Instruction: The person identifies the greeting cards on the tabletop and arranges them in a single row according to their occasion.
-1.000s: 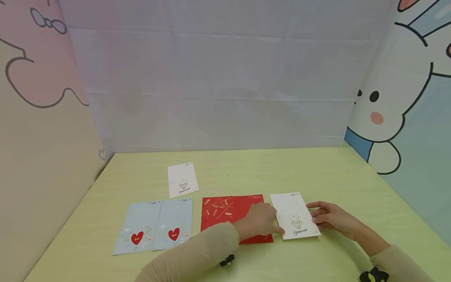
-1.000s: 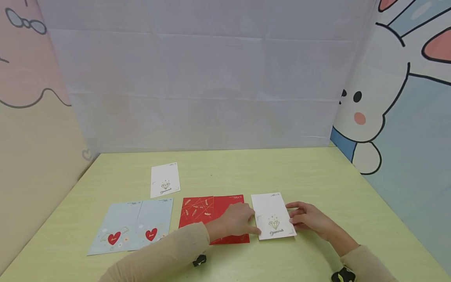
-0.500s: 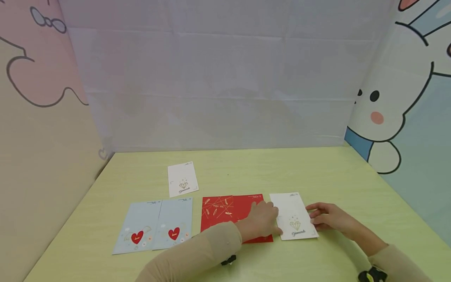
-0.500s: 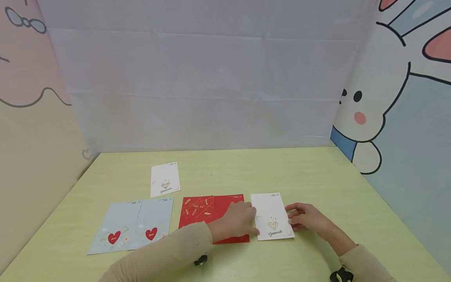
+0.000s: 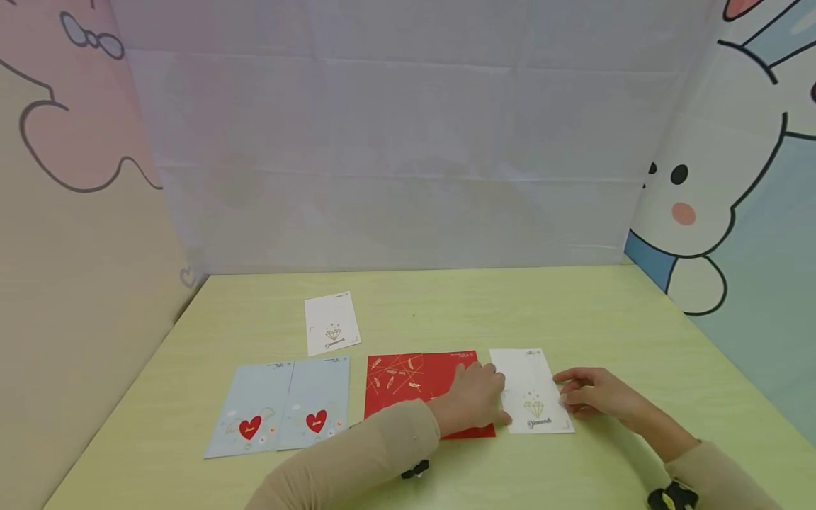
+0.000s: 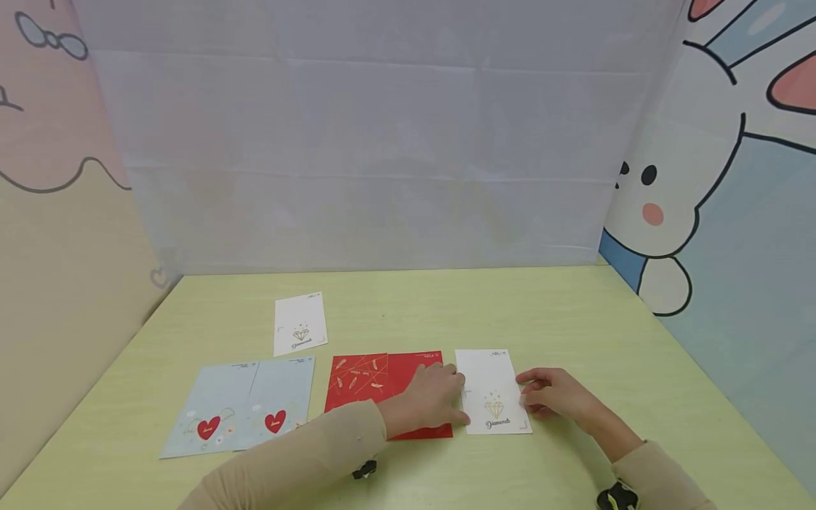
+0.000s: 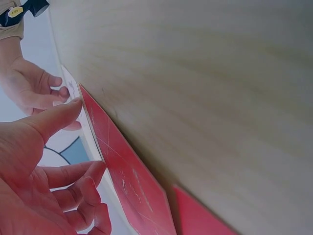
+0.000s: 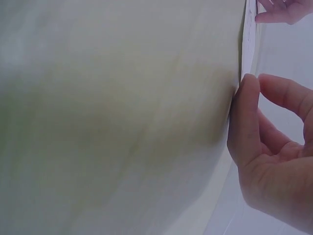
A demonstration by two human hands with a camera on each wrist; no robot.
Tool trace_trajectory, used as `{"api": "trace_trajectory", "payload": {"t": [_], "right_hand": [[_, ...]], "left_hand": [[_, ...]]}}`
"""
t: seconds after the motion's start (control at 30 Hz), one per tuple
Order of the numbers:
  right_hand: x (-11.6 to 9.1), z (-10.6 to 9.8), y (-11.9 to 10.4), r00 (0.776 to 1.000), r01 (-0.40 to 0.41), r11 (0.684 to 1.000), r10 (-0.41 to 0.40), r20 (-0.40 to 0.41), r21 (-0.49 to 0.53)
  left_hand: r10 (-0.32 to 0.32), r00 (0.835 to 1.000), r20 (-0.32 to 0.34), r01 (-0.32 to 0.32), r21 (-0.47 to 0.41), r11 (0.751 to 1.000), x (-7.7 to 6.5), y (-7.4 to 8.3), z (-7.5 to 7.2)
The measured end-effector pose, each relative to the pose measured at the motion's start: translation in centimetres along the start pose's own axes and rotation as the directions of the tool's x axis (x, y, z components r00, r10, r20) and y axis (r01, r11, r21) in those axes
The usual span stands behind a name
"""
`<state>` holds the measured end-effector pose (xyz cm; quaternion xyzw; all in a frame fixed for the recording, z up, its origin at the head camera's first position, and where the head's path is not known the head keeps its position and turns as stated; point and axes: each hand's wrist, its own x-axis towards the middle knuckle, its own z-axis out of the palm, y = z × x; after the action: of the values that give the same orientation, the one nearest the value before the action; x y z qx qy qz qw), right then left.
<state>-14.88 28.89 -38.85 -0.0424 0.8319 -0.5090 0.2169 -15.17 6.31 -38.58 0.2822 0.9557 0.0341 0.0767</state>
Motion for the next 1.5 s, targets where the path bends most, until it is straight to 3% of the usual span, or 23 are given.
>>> {"api": "trace_trajectory", "payload": {"t": [0.43, 0.6, 0.77, 0.97, 1.1, 1.33, 1.5], "right_hand": [[0.2, -0.1, 0.2, 1.000, 0.005, 1.000, -0.005, -0.004, 0.005], [0.1, -0.4, 0.0, 0.999, 0.001, 1.000, 0.000, -0.053, 0.020], [0.1, -1.1, -0.5, 0.995, -0.010, 0.998, 0.016, -0.096, 0.066], [0.4, -1.7, -1.2, 0.993, 0.024, 0.996, -0.014, -0.120, 0.081], [0.4, -2.0, -1.7, 0.989, 0.073, 0.991, -0.058, -0.133, 0.111], [0.7, -1.9, -2.6, 0.984, 0.131, 0.974, -0.105, -0.141, 0.186], [1.2, -1.2, -3.3, 0.981, 0.131, 0.956, -0.087, -0.173, 0.264]], "left_hand": [[-0.010, 1.000, -0.011, 0.010, 0.008, 1.000, 0.0, -0.1, 0.4], [0.005, 1.000, -0.021, -0.005, 0.004, 1.000, -0.8, -0.5, -0.5], [0.054, 0.996, -0.066, -0.058, -0.072, 0.996, -2.0, -1.8, -1.6], [0.084, 0.989, -0.118, -0.101, -0.150, 0.983, -3.7, -4.5, -2.3], [0.069, 0.988, -0.137, -0.104, -0.269, 0.958, -4.8, -6.9, -2.4], [-0.037, 0.984, -0.172, -0.043, -0.442, 0.896, -6.6, -11.6, -2.1], [-0.156, 0.971, -0.179, 0.022, -0.588, 0.809, -7.9, -14.8, -2.0]]}}
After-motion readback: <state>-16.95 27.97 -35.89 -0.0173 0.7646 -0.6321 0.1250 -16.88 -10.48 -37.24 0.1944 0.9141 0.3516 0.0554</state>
